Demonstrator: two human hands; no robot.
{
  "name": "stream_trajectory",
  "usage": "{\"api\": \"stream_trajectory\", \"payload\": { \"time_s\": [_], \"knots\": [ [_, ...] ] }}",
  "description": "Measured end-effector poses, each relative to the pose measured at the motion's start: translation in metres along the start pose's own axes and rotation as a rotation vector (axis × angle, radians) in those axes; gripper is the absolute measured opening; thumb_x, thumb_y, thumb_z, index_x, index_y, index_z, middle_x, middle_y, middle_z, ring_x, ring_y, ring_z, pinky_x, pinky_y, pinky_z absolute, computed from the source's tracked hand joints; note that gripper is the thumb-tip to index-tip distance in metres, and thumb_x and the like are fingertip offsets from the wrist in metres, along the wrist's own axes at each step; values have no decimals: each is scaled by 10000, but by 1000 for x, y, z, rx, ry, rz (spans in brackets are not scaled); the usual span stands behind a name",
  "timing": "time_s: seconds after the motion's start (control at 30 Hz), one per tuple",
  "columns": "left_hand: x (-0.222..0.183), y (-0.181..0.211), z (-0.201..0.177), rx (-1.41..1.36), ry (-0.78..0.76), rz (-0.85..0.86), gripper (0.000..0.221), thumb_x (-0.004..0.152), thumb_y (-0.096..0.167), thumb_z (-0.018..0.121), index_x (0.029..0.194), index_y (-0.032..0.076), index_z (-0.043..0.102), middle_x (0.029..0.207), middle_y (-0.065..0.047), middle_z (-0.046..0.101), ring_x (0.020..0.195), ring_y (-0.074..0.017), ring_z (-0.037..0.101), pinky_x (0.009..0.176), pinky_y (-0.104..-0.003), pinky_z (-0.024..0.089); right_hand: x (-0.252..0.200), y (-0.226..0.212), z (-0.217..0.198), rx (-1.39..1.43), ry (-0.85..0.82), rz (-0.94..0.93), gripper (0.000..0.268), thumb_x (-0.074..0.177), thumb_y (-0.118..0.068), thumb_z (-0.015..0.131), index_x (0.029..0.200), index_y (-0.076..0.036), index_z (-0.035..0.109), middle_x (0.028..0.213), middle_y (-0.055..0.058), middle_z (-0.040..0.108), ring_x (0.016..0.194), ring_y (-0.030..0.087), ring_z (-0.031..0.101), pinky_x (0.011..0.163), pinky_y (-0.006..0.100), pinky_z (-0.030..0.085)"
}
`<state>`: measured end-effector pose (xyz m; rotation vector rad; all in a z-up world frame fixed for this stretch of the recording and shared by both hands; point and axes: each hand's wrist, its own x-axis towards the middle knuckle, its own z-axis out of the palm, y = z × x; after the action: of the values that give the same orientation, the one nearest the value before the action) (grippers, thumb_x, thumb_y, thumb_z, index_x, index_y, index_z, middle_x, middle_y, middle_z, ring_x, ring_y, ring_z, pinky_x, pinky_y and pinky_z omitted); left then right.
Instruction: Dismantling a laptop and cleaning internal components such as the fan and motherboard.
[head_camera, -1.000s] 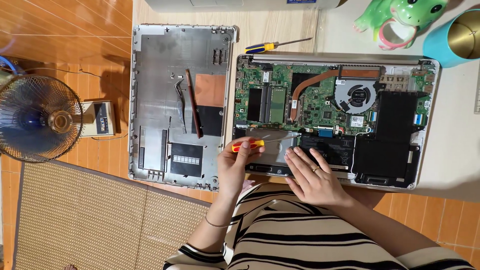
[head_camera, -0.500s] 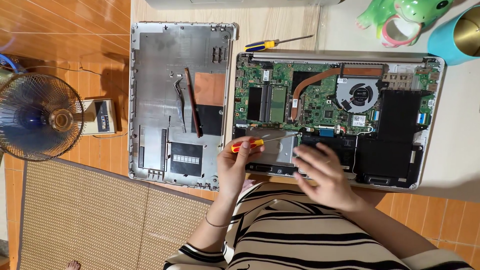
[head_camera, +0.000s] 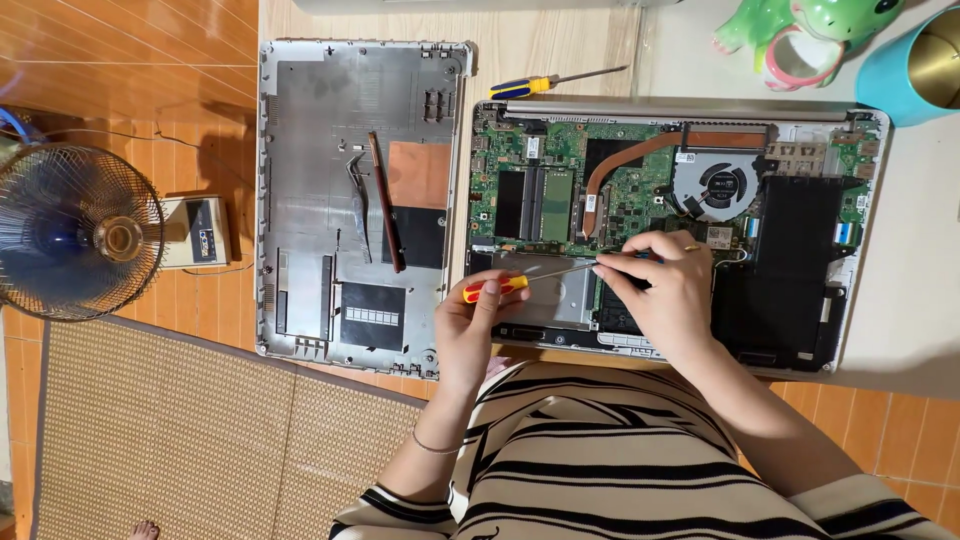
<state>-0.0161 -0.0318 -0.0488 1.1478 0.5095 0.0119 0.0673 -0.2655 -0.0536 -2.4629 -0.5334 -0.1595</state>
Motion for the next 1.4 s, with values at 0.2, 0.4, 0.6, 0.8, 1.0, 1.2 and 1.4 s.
{"api": "stream_trajectory", "payload": {
  "time_s": [0.2,0.4,0.6,0.8,1.0,1.2,1.4],
  "knots": [
    [0,0,-2,-28,-11,1,301,1052,171,573,1215,-70,651,1137,-184,743,1009,-281,759,936,-386,629,5,7,-2,24,10,-83,142,827,-292,871,908,-183,828,959,-46,676,990,193,580,1013,427,363],
    [0,4,-9,-25,32,15,307,1060,189,566,1207,-61,665,1137,-186,744,996,-280,760,884,-383,630,11,21,-3,64,-17,-140,144,810,-290,865,863,-165,822,929,-40,680,985,192,590,1052,446,360],
    [5,3,-24,-53,100,22,304,1067,193,546,1198,-53,667,1140,-188,737,990,-282,759,906,-395,626,25,16,-18,179,-235,-32,115,807,-264,860,895,-193,838,891,-59,690,900,151,610,962,428,370],
    [3,4,-25,-77,98,35,289,1069,176,548,1189,-60,661,1141,-200,733,992,-294,755,926,-412,626,20,12,-15,54,-143,-139,113,790,-312,859,822,-210,824,893,-72,662,910,155,587,1011,458,370],
    [2,6,-26,-80,87,50,298,1068,196,554,1188,-52,667,1141,-198,736,988,-289,760,899,-398,625,17,2,-19,-128,-60,-233,117,809,-348,864,843,-240,834,926,-61,663,893,193,557,964,448,370],
    [-1,8,-30,-123,48,90,301,1064,208,580,1197,-46,673,1151,-190,742,985,-274,762,901,-385,624,7,16,-21,-39,-112,-196,238,826,-341,846,1033,-227,832,1019,-79,696,934,164,583,1040,464,386],
    [-4,14,-14,-17,-52,99,291,946,78,759,1193,-46,667,1142,-165,742,969,-226,747,910,-354,616,-53,19,-1,-18,55,-304,163,978,-303,737,1125,-234,725,1138,-16,701,1105,212,618,1185,527,368]
  ]
}}
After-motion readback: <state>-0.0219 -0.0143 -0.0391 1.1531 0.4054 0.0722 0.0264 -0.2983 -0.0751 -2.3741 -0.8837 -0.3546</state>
